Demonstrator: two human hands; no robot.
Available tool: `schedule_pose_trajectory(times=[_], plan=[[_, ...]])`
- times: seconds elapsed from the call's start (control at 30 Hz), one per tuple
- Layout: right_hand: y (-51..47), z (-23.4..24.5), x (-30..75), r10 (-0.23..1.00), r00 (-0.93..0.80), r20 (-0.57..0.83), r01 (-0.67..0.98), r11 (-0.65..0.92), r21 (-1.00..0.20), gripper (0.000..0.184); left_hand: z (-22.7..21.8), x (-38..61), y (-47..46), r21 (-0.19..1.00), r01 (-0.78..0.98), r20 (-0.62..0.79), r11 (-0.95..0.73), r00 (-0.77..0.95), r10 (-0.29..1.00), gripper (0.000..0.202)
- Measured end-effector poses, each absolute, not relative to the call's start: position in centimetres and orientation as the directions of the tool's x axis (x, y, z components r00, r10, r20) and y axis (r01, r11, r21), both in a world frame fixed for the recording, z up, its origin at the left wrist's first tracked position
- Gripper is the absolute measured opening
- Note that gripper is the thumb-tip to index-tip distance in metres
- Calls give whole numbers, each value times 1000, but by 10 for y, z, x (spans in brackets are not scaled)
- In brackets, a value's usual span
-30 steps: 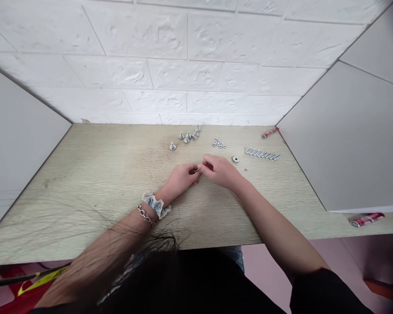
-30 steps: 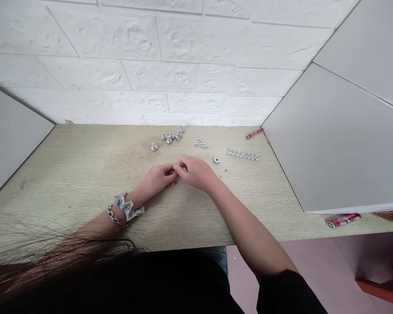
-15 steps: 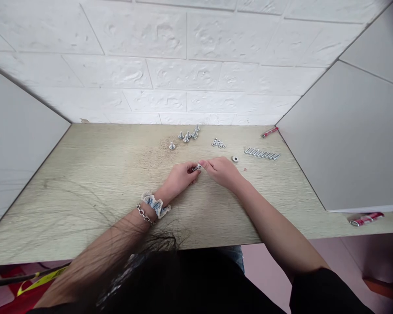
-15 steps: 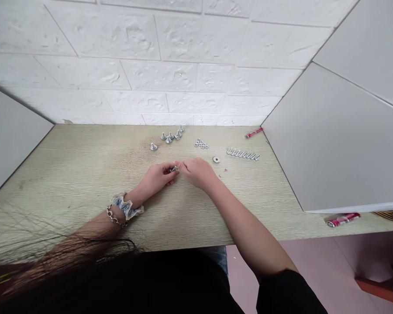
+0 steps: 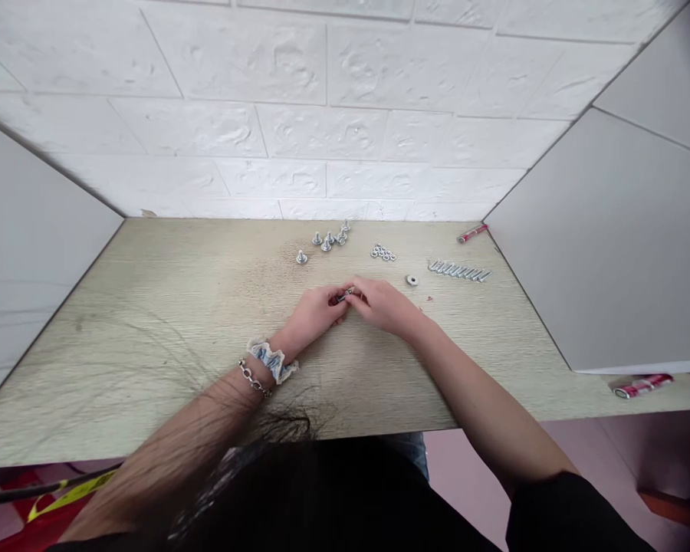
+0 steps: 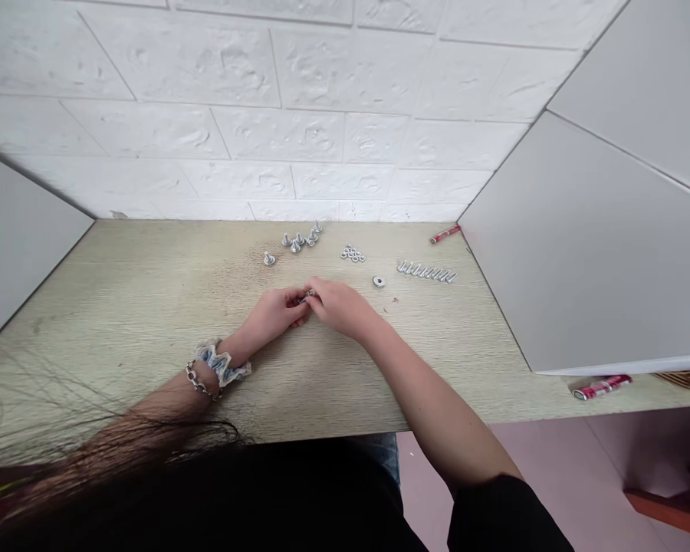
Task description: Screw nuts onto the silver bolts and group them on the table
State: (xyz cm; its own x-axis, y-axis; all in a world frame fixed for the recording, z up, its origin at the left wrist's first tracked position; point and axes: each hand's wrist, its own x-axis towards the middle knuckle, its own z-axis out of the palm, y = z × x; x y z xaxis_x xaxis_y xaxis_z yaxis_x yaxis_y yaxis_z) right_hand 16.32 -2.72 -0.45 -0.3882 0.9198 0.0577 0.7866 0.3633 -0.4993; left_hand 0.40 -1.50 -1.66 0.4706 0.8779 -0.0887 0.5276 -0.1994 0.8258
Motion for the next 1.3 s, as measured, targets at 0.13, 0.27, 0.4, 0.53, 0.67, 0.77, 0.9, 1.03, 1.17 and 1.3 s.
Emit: schedule_pose_trajectory(times=[0.13,0.27,0.4,0.53,0.67,0.77,0.9,1.03,1.17,1.3], plan=[[-26,-2,165,960,-276,32,883,267,-386,39,-15,4,-16,807,541,-74,-236,490,869,24],[-28,0,165,957,-273,98,826,285,-486,31,-16,4,-15,804,549,-86,-227,486,870,23],[-28,-4,163,899,-401,175,664,417,-621,15,-19,3,-14,839,508,-78,-195,467,881,23],[-24,-9,164,885,-430,179,608,430,-667,23,-22,2,-12,856,481,-60,-193,462,885,26],[-23,-8,165,925,-364,104,751,358,-555,24,-20,3,-13,848,490,-65,-201,474,878,24],[-25,-4,165,945,-317,85,823,318,-471,44,-19,4,-14,842,505,-72,-190,455,888,22],[-29,-1,164,932,-322,165,768,359,-530,20,-19,4,-14,845,497,-69,-197,467,882,22],[-28,-4,164,921,-356,159,714,377,-590,6,-19,3,-13,848,485,-57,-212,482,875,26],[-26,-9,164,897,-397,194,654,425,-626,18,-20,3,-13,846,494,-64,-202,470,880,28],[-23,-11,165,853,-464,240,595,501,-629,23,-20,3,-12,839,500,-55,-214,470,881,27]])
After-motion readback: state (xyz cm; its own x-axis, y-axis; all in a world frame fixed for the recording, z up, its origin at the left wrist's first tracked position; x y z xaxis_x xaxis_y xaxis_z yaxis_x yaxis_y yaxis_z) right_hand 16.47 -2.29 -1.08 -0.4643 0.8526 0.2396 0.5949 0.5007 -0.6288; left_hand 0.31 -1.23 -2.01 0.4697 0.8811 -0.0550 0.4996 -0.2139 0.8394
